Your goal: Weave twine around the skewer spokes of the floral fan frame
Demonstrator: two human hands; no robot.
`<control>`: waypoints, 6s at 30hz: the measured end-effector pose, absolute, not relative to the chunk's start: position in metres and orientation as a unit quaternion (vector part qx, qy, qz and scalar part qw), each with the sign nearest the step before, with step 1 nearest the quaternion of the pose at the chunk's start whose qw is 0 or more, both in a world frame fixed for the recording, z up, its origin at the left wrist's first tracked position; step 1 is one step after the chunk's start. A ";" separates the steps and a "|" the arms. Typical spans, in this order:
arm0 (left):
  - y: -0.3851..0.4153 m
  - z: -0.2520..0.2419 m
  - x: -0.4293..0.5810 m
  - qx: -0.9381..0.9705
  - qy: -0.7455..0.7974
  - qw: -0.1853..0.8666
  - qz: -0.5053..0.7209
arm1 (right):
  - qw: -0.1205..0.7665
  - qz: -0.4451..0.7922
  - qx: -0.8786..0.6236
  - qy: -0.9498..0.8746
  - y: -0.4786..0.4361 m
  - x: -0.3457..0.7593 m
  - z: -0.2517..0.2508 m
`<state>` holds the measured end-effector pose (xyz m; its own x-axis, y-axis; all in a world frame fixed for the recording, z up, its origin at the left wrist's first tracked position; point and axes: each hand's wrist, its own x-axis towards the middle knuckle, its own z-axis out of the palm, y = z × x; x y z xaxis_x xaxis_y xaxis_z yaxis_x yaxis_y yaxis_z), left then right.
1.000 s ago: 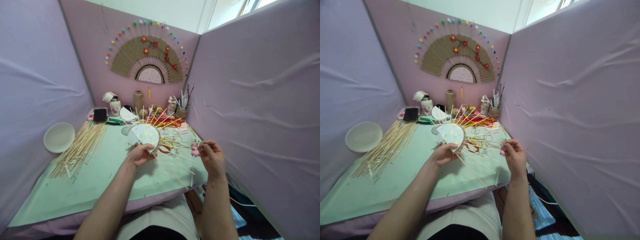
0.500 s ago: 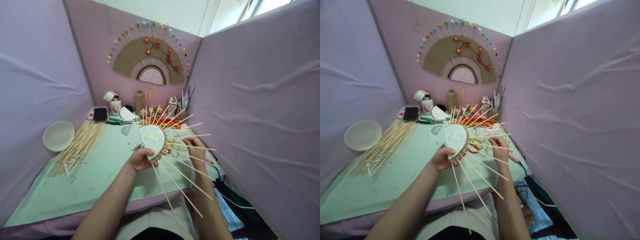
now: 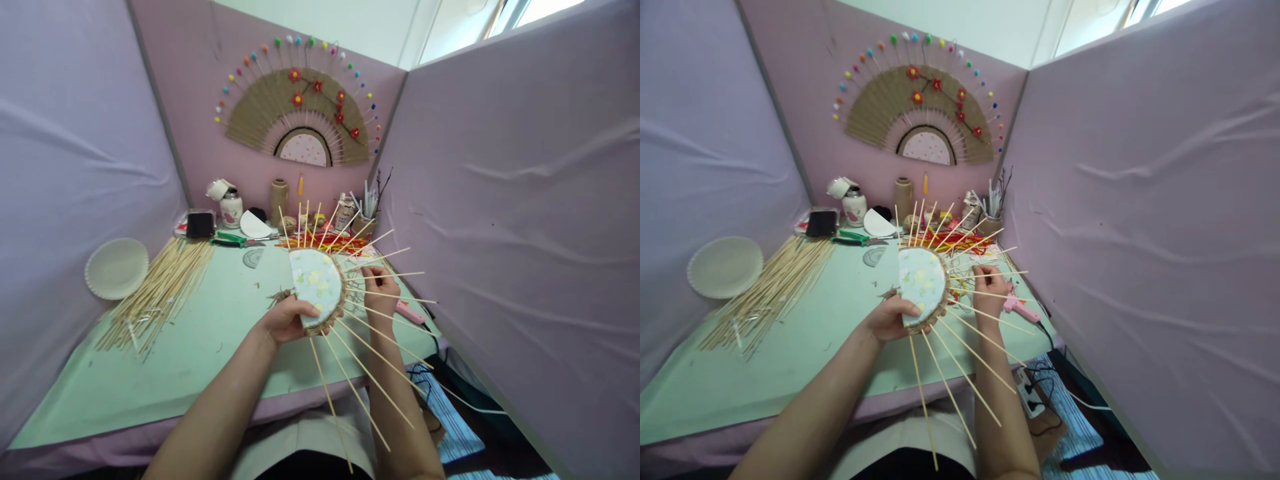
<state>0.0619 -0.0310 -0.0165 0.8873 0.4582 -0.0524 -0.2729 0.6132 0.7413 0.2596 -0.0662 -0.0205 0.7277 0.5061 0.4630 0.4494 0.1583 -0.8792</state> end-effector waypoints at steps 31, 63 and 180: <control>-0.011 -0.024 0.052 0.358 0.170 0.873 0.286 | 0.698 0.165 -0.612 -0.335 -0.100 0.301 -0.030; 0.024 -0.003 0.000 0.380 0.125 0.897 0.187 | 0.636 0.055 -0.550 -0.539 0.007 0.224 0.025; -0.006 -0.020 0.009 0.327 -0.002 0.914 0.241 | 0.821 0.392 -0.275 -0.311 -0.069 0.284 0.025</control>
<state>0.0089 -0.0063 -0.0197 0.8835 0.4395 0.1622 -0.4426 0.6696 0.5964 0.2841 -0.0691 0.0248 0.4995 0.8146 0.2948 -0.4728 0.5415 -0.6952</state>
